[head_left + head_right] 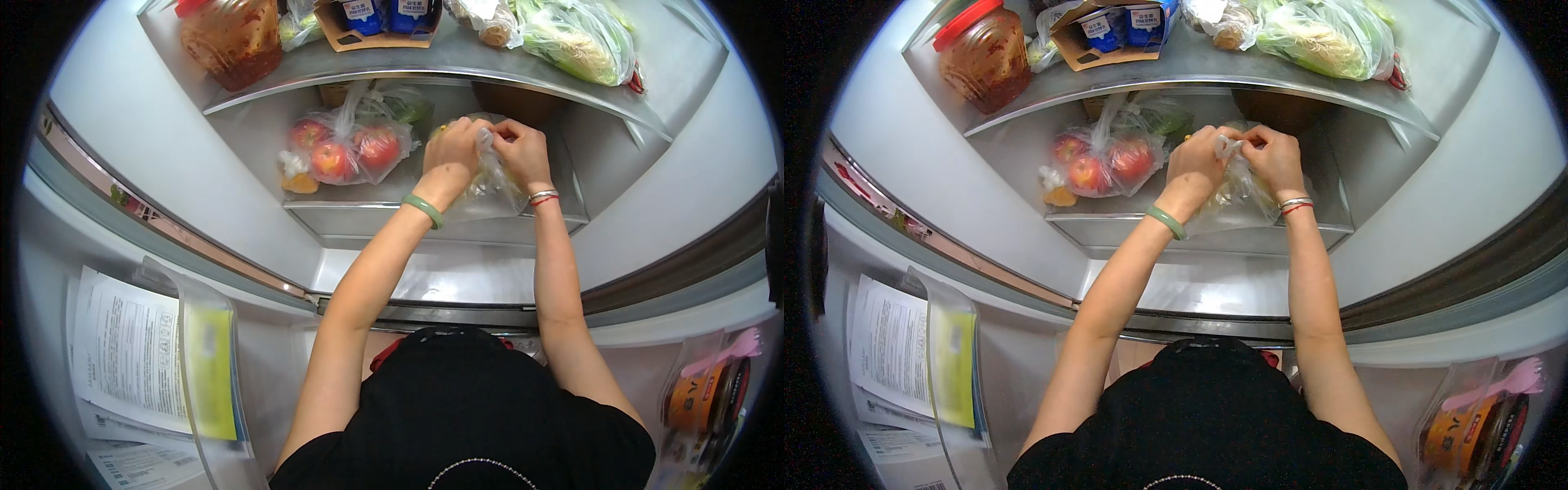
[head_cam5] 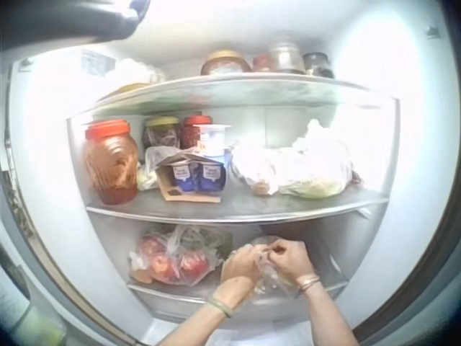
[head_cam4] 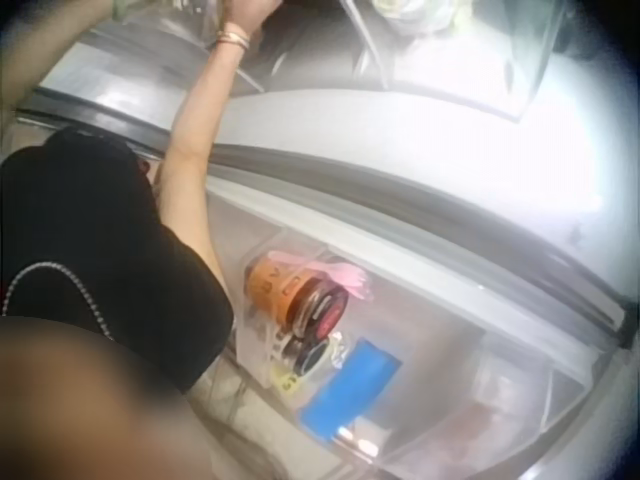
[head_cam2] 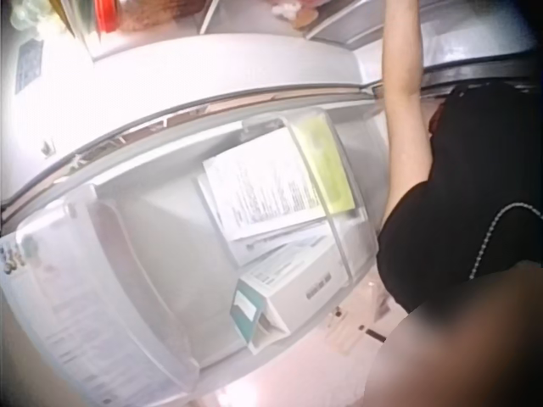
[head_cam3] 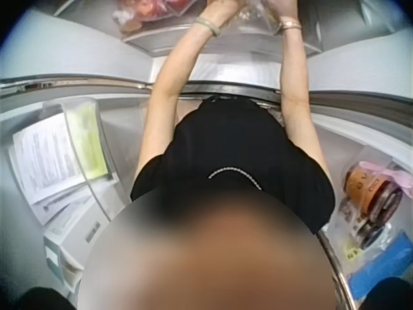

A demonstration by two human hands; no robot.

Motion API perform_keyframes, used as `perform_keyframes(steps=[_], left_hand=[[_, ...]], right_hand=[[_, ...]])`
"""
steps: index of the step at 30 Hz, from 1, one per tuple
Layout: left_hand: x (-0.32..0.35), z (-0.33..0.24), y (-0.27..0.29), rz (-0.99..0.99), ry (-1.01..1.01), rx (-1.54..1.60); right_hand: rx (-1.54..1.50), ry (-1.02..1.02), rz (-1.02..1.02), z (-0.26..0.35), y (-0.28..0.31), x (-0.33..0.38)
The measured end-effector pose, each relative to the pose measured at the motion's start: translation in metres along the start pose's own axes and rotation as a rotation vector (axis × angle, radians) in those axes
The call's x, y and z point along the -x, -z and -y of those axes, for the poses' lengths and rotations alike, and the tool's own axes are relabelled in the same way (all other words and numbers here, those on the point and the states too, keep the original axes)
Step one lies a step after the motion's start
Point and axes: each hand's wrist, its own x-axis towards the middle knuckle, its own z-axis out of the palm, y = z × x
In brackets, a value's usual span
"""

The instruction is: The person organizes food items in a kitchen. They unwrap a bowl of white food and place it on the counter, then open a refrigerator to rearrange various items including fruits, vegetables, and dairy products. Finally, they place a bag of leafy greens on the counter and retrieve a yellow colander from a shelf.

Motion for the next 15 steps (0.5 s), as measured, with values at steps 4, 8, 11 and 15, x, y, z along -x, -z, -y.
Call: perform_keyframes(steps=[4,8,11,15], left_hand=[[0.012,0.005,-0.002,-0.014,-0.056,0.034],[0.029,0.005,0.002,0.142,0.019,0.115],[0.043,-0.020,0.018,0.188,-0.008,0.061],[0.054,-0.039,0.022,0.172,-0.161,-0.029]], right_hand=[[-0.023,-0.027,-0.035,0.001,-0.003,0.000],[-0.010,-0.016,-0.037,0.001,-0.003,-0.003],[-0.002,-0.011,0.076,0.008,0.002,-0.009],[0.115,0.147,0.020,0.039,-0.004,-0.033]])
